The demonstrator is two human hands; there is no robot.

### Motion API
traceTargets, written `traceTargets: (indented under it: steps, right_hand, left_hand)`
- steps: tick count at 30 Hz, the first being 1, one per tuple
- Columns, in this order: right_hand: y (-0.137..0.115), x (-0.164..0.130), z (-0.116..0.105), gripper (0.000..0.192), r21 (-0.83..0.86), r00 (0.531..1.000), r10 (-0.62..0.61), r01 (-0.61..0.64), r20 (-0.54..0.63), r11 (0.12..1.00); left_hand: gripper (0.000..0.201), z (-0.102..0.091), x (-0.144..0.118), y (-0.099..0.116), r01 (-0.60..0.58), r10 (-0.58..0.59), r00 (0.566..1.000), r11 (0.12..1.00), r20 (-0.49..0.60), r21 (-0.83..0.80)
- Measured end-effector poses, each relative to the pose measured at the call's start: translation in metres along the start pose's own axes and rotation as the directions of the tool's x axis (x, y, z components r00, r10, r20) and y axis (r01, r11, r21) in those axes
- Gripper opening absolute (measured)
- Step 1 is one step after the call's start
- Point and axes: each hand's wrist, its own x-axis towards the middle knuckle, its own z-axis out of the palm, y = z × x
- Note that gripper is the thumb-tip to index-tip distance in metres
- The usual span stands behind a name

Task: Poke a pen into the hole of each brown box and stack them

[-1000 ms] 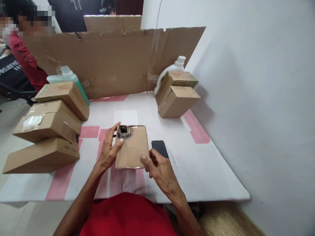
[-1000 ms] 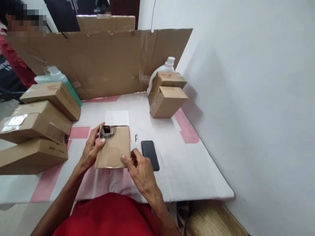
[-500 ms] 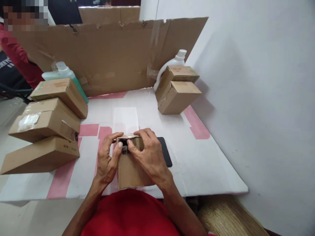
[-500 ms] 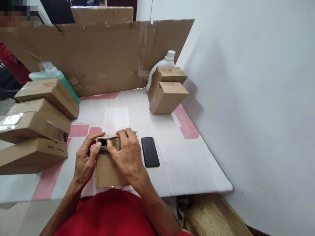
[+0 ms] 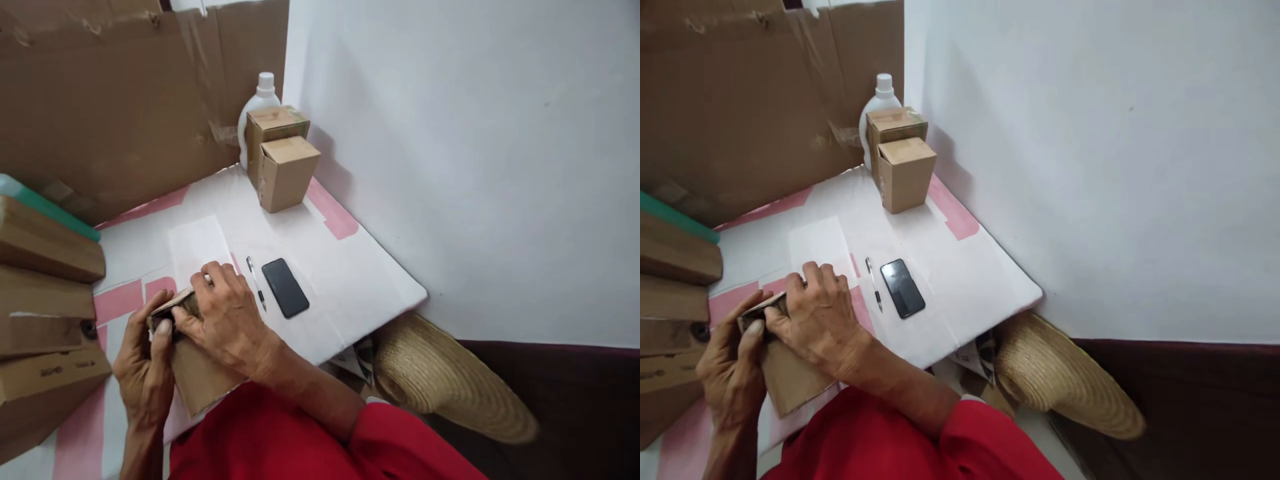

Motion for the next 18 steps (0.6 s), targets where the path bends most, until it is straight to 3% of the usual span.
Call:
traceTargets:
  steps: [5,8,10,12,14,16,18]
  right_hand:
    - [0.006,0.001,-0.001,0.036,0.048,1.000,-0.004,0.004,0.000,0.999]
    - [0.029,0.000,0.003,0.041,0.276,0.990,0.002,0.037,-0.139,0.960]
    - [0.054,-0.001,0.011,0.043,0.422,0.973,0.125,-0.032,-0.196,0.906]
    - [0.082,-0.003,0.024,0.039,0.396,0.943,0.326,-0.273,-0.072,0.877]
    - [0.106,-0.006,0.042,0.030,0.209,0.859,0.499,-0.513,0.117,0.833]
    - [0.119,-0.009,0.062,0.020,0.074,0.788,0.577,-0.602,0.214,0.795]
    - [0.123,-0.013,0.078,0.017,0.057,0.779,0.586,-0.611,0.223,0.790]
  left_hand:
    - [0.047,0.007,-0.003,0.000,0.014,-0.009,0.999,0.996,0.052,-0.092]
    - [0.043,0.009,-0.002,0.000,0.006,-0.002,0.999,0.997,0.043,-0.076]
    - [0.042,0.008,-0.001,-0.002,0.015,-0.012,0.999,0.996,0.038,-0.089]
    - [0.042,0.007,0.000,-0.005,0.024,-0.019,0.999,0.994,0.047,-0.104]
    - [0.042,0.007,0.000,-0.008,0.032,-0.024,0.998,0.992,0.062,-0.119]
    - [0.041,0.008,0.000,-0.011,0.049,-0.039,0.996,0.989,0.076,-0.136]
    - [0.041,0.009,-0.001,-0.012,0.069,-0.057,0.994,0.987,0.089,-0.146]
